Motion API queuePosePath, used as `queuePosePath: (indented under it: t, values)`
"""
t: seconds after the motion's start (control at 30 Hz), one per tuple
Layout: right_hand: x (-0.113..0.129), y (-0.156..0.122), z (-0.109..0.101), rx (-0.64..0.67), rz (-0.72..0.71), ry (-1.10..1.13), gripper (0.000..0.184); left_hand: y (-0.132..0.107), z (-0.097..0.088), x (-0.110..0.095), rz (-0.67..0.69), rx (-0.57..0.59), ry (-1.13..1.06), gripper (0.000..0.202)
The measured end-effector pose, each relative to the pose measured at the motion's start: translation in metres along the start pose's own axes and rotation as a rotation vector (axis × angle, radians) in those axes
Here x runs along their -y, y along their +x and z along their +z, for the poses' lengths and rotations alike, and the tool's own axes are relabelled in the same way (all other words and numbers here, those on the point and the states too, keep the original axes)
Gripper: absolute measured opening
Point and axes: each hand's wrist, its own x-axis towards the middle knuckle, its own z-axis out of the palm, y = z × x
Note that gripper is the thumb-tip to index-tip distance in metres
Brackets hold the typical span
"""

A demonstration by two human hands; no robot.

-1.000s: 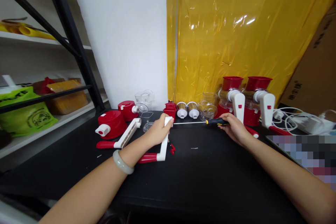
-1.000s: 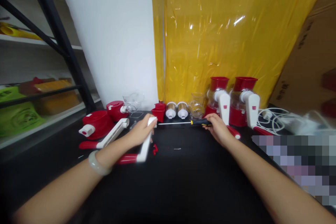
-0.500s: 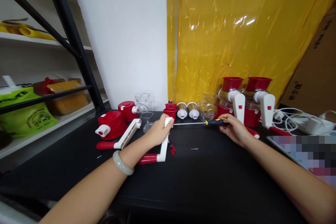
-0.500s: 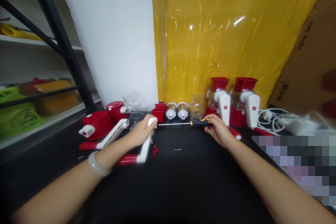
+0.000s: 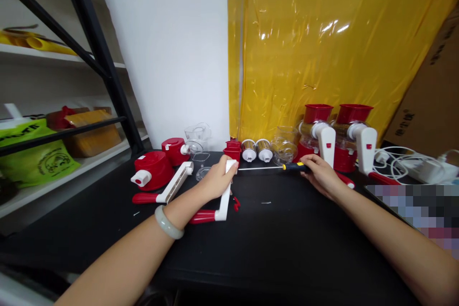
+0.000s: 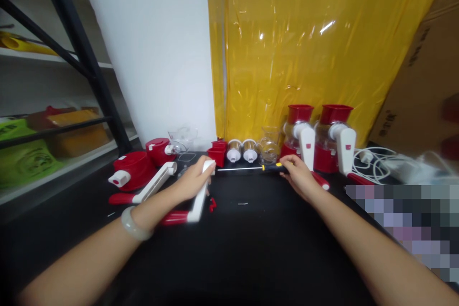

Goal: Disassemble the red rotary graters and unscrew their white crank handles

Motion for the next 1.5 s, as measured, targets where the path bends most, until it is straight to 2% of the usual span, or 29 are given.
queuePosePath:
  t: [0.4, 0.73, 0.97, 1.07, 1.23, 1.5]
  values:
    - [0.0001, 0.0004, 0.0002, 0.030, 0.041, 0.189, 0.022, -0.0007, 0.0003, 0.0002, 0.006, -0.012, -0.035, 0.035]
    - [-0.0004, 0.0000, 0.0018, 0.043, 0.006, 0.056, 0.009, 0.0018, 0.0012, 0.0027, -0.018, 0.010, -0.055, 0.037]
    - [0.0032, -0.0029, 0.0011, 0.088, 0.041, 0.056, 0.016, 0.0000, 0.0011, -0.0011, -0.051, 0.026, -0.089, 0.039]
    - [0.0030, -0.0032, 0.0013, 0.102, 0.004, 0.039, 0.030, 0.0002, 0.0015, -0.0014, -0.058, 0.031, -0.101, 0.038]
    - [0.0032, -0.0046, 0.0032, 0.056, -0.024, 0.022, 0.039, 0.0020, 0.0026, 0.0002, -0.045, 0.024, -0.096, 0.037]
    - [0.0020, -0.0034, 0.0033, 0.036, -0.021, 0.034, 0.020, 0.0024, 0.0035, 0.0019, -0.061, 0.026, -0.103, 0.037]
